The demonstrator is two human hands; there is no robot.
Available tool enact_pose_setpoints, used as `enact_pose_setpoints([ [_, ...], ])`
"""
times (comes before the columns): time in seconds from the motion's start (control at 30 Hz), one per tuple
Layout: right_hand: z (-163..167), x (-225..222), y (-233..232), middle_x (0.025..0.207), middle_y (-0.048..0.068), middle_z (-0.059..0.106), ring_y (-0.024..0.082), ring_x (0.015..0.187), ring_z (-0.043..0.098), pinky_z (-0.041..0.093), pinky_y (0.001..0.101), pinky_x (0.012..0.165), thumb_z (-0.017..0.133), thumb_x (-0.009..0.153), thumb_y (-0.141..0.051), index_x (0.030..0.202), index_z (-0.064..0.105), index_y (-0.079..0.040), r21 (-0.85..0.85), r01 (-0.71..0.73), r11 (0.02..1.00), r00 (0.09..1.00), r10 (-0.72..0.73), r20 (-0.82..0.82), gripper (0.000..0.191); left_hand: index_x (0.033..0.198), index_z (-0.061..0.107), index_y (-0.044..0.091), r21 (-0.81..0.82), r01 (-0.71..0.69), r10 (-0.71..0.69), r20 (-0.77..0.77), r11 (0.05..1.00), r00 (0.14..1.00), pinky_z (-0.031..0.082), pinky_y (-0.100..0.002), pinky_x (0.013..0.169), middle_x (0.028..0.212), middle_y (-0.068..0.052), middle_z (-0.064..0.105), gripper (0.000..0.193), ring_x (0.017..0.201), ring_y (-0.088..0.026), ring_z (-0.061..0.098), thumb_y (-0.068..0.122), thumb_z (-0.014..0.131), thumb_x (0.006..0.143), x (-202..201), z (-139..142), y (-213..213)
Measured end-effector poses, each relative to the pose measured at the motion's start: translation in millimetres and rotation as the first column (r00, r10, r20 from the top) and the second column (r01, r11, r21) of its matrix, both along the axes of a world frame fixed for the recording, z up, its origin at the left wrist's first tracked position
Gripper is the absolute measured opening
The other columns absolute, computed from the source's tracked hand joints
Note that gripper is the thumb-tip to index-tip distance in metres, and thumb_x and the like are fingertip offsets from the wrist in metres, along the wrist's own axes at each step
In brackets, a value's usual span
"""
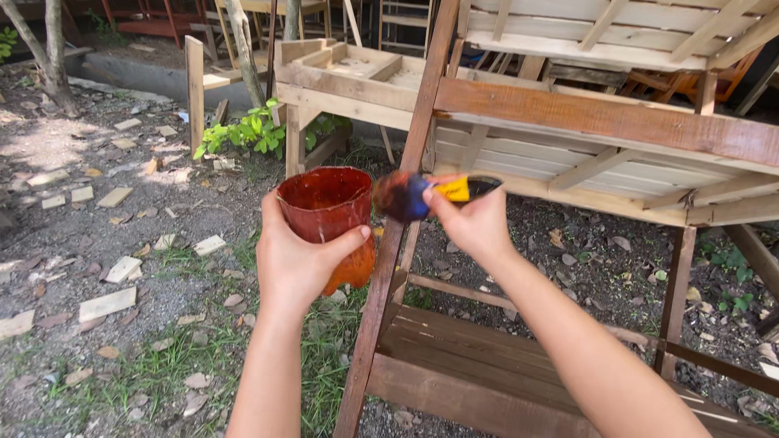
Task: The person applies a reddish-brown stain to a wooden chair frame using a brush. They repeatedly dip the brush into a container and coat the legs, rails, and slats of the chair. The person refills the container from a bottle near the end of the clip.
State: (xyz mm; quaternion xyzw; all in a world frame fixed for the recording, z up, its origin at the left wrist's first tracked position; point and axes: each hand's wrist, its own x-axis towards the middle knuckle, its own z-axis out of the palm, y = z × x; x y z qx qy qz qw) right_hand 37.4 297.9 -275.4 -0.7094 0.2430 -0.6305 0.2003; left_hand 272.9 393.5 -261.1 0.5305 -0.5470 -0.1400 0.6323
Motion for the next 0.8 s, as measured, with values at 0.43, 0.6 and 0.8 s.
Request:
enact_pose_setpoints([
  [0.43, -113, -22, 113, 0.103, 0.010, 0.080, 0.013, 0.092, 0.077, 0.063, 0.0277, 0.086, 0.079, 0.084, -0.001, 0.102, 0.077, -0.001, 0.350, -0.127, 0.928, 0.930, 0.234, -0.285, 0.018, 0.132, 0.050, 0.002, -0.056, 0.105, -0.091, 0.203, 0.993, 0.975, 0.059, -0.036, 0.099, 0.129, -0.013, 0.071, 0.090, 0.118, -0.024, 0.072, 0.033, 0.099, 0.064, 6, -32, 23],
  [0.6, -65, -63, 49, 0.117, 0.015, 0.076, 0.017, 0.099, 0.072, 0.062, 0.0306, 0.089, 0.077, 0.097, 0.003, 0.113, 0.072, 0.003, 0.040, 0.156, 0.987, 0.984, -0.159, 0.084, 0.017, 0.137, 0.046, 0.001, -0.106, 0.233, -0.219, 0.128, 0.967, 0.967, 0.060, -0.038, 0.104, 0.136, -0.015, 0.066, 0.088, 0.126, -0.026, 0.069, 0.027, 0.098, 0.071, -1, -39, 30],
  [0.8, -85, -20, 46, 0.091, 0.010, 0.075, 0.017, 0.059, 0.073, 0.061, 0.0271, 0.048, 0.074, 0.092, -0.009, 0.106, 0.067, 0.000, 0.396, 0.027, 0.918, 0.788, -0.263, 0.557, 0.018, 0.137, 0.046, 0.000, -0.125, 0.199, -0.187, 0.106, 0.972, 0.977, 0.058, -0.038, 0.105, 0.136, -0.016, 0.065, 0.086, 0.127, -0.026, 0.067, 0.024, 0.097, 0.072, -23, -45, 29],
])
